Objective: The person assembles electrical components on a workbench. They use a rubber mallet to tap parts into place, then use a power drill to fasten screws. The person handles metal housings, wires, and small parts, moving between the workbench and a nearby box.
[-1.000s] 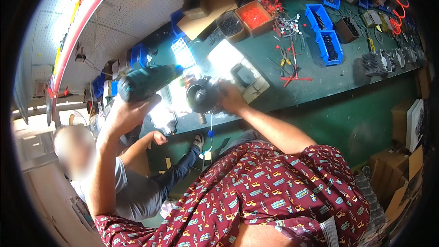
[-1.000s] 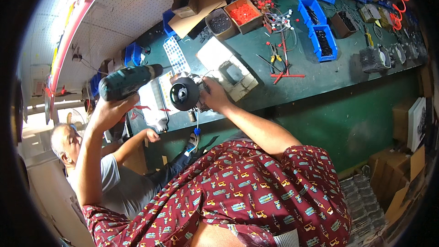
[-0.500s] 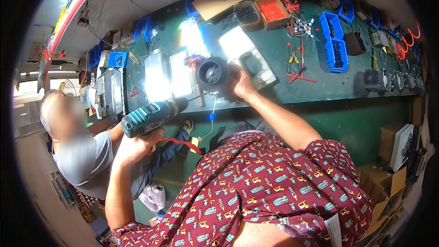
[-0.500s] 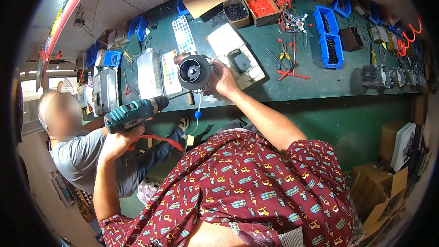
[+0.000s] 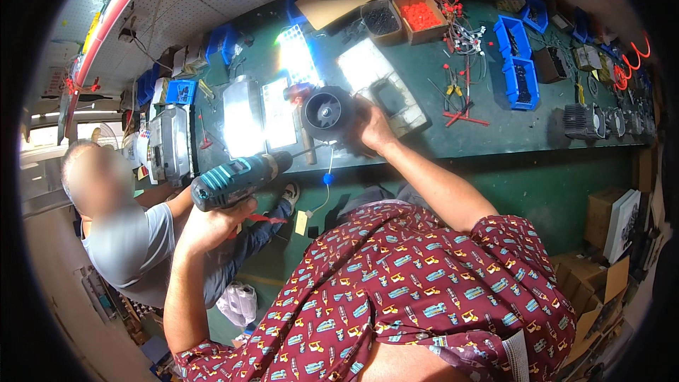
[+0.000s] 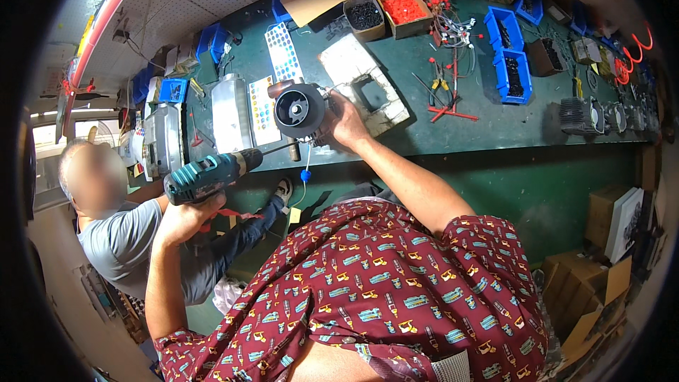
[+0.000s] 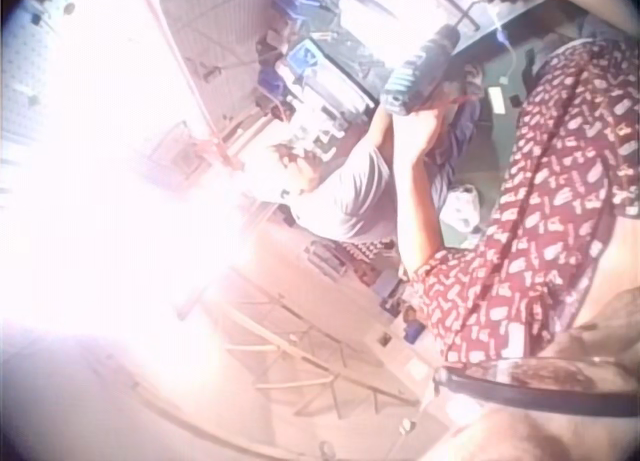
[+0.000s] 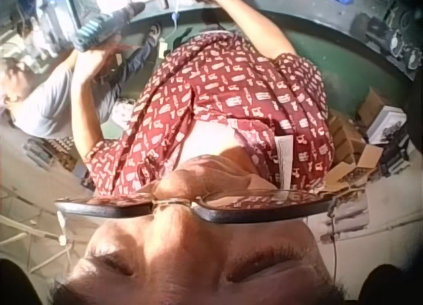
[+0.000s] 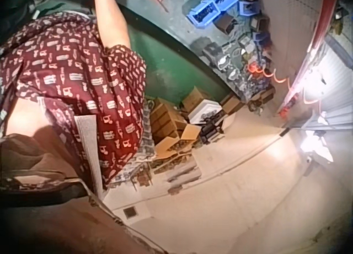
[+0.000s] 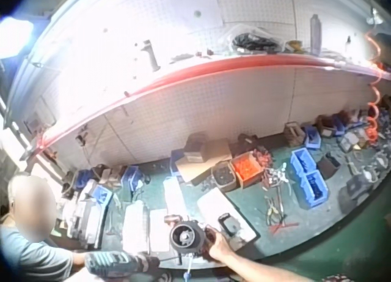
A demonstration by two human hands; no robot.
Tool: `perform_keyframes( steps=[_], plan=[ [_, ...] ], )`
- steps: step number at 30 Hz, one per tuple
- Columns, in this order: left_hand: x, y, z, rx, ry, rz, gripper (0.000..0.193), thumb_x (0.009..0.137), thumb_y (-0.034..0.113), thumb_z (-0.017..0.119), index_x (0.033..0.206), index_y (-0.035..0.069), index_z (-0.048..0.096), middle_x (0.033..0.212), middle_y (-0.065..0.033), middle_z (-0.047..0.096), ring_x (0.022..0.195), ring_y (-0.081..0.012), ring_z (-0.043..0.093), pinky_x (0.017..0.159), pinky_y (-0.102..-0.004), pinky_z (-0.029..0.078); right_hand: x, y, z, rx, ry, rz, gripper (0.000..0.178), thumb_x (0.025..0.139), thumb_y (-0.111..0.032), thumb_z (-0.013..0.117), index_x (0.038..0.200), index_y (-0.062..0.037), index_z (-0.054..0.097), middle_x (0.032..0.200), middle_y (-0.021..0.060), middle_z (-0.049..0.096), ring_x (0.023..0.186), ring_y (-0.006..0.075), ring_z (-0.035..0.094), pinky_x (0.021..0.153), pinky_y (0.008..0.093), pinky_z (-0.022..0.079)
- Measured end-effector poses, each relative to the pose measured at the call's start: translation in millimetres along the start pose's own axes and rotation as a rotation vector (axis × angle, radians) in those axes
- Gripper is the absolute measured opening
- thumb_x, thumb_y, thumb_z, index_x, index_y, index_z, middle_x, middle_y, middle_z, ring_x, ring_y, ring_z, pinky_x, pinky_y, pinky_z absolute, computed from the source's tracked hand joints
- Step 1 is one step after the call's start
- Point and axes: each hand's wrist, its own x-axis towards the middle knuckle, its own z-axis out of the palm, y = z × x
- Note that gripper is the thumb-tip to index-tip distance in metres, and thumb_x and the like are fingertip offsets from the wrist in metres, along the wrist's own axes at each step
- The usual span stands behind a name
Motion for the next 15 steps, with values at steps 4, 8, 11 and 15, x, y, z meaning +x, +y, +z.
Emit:
perform_keyframes(
  steps=[4,8,11,15],
  plan=[
    [15,30,-6,0.092,-0.138,0.237,0.034,0.084,0.003,0.074,0.117,0.003,0.069,0.098,-0.0066,0.072,0.089,-0.0108,0.064,0.079,-0.0303,0.054,1,9,1,-0.001,0.018,-0.023,0.044,0.100,-0.015,0.061,0.136,0.0069,0.050,0.115,0.0178,0.066,0.100,0.0213,0.068,0.081,0.0311,0.056],
    [29,52,-17,0.360,-0.203,0.166,0.024,0.083,0.016,0.073,0.102,0.002,0.068,0.084,-0.0131,0.070,0.076,-0.0228,0.066,0.076,-0.0372,0.056,-3,0,6,0.034,0.003,0.062,0.045,0.100,-0.015,0.061,0.137,0.0078,0.049,0.119,0.0211,0.065,0.106,0.0240,0.067,0.087,0.0329,0.055],
    [34,65,-18,0.399,-0.207,0.241,0.023,0.084,0.015,0.072,0.102,0.002,0.068,0.083,-0.0129,0.069,0.075,-0.0248,0.066,0.076,-0.0379,0.056,3,29,10,0.032,0.040,0.025,0.045,0.100,-0.012,0.060,0.138,0.0076,0.048,0.123,0.0235,0.065,0.111,0.0256,0.065,0.094,0.0346,0.053],
    [32,60,-16,0.468,-0.205,0.182,0.025,0.082,0.020,0.073,0.102,0.003,0.070,0.087,-0.0164,0.071,0.080,-0.0294,0.070,0.077,-0.0396,0.056,3,41,19,0.089,0.068,-0.012,0.043,0.099,-0.009,0.059,0.137,0.0076,0.049,0.122,0.0231,0.066,0.115,0.0260,0.064,0.097,0.0349,0.051]
  ],
)
